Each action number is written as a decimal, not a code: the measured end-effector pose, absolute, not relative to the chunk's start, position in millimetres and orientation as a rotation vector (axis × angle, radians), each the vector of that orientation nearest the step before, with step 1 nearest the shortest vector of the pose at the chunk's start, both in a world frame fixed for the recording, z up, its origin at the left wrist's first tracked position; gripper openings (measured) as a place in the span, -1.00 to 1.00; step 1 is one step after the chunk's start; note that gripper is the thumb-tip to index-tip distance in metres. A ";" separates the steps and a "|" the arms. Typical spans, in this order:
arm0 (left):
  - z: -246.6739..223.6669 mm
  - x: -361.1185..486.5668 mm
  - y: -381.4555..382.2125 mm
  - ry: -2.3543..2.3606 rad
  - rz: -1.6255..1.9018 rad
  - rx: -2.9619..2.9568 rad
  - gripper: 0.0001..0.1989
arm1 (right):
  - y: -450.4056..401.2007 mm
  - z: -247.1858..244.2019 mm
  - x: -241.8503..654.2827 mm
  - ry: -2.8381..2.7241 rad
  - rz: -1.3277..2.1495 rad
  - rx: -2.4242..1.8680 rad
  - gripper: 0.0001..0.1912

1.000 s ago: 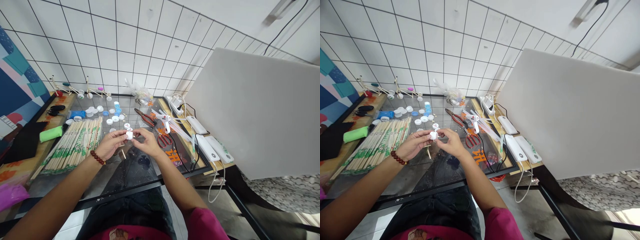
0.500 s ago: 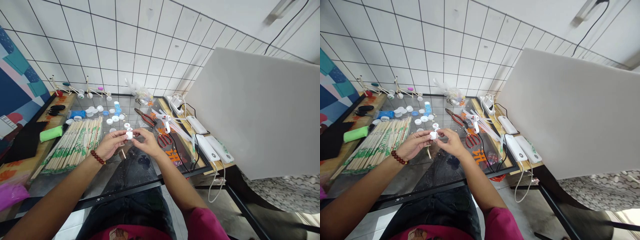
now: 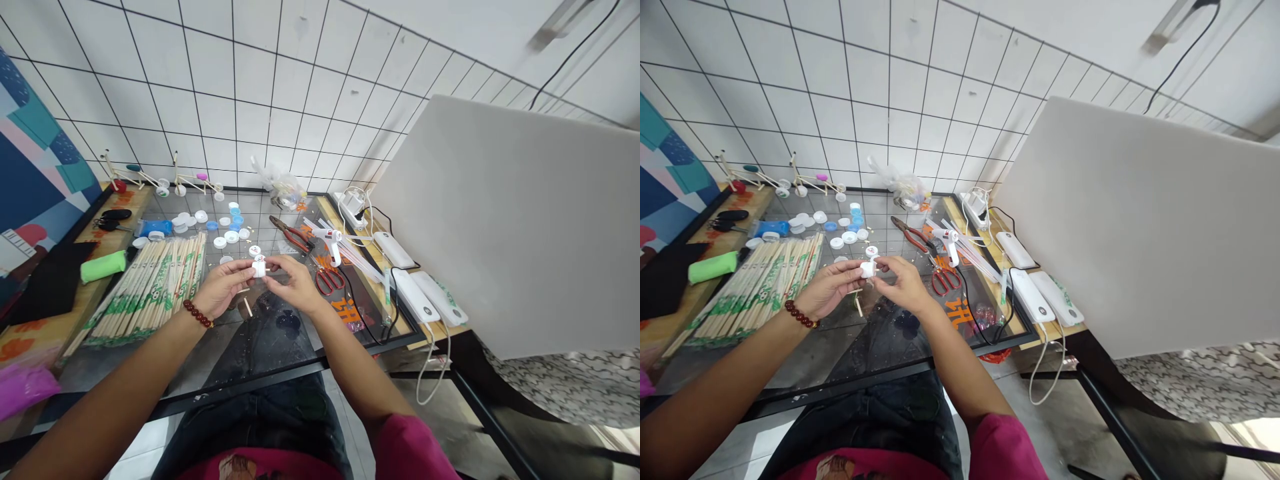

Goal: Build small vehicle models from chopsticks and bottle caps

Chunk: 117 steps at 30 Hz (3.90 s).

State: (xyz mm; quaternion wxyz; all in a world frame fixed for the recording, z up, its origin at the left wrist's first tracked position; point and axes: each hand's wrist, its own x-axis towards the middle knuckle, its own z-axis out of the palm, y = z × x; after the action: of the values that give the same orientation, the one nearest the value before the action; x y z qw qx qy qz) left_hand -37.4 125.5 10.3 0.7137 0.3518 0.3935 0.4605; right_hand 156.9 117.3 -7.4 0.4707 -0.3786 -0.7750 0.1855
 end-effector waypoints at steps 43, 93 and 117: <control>-4.7 -35.6 128.3 1.069 1.174 1.159 -0.52 | 119.2 -11.3 159.8 -1.847 0.557 -0.872 -0.62; 8.3 -35.3 121.9 0.932 0.992 1.013 -0.52 | 119.6 -13.0 162.0 -1.835 0.703 -0.939 -0.70; 2.1 -34.9 123.8 0.960 0.967 1.010 -0.50 | 119.2 -16.7 160.0 -1.856 0.726 -0.960 -0.64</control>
State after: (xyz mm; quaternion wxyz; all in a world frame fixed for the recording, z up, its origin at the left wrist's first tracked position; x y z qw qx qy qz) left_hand -34.9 123.8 2.1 0.6616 0.4465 0.4246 0.4274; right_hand 160.0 119.2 -16.7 0.4483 -0.3881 -0.7499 0.2933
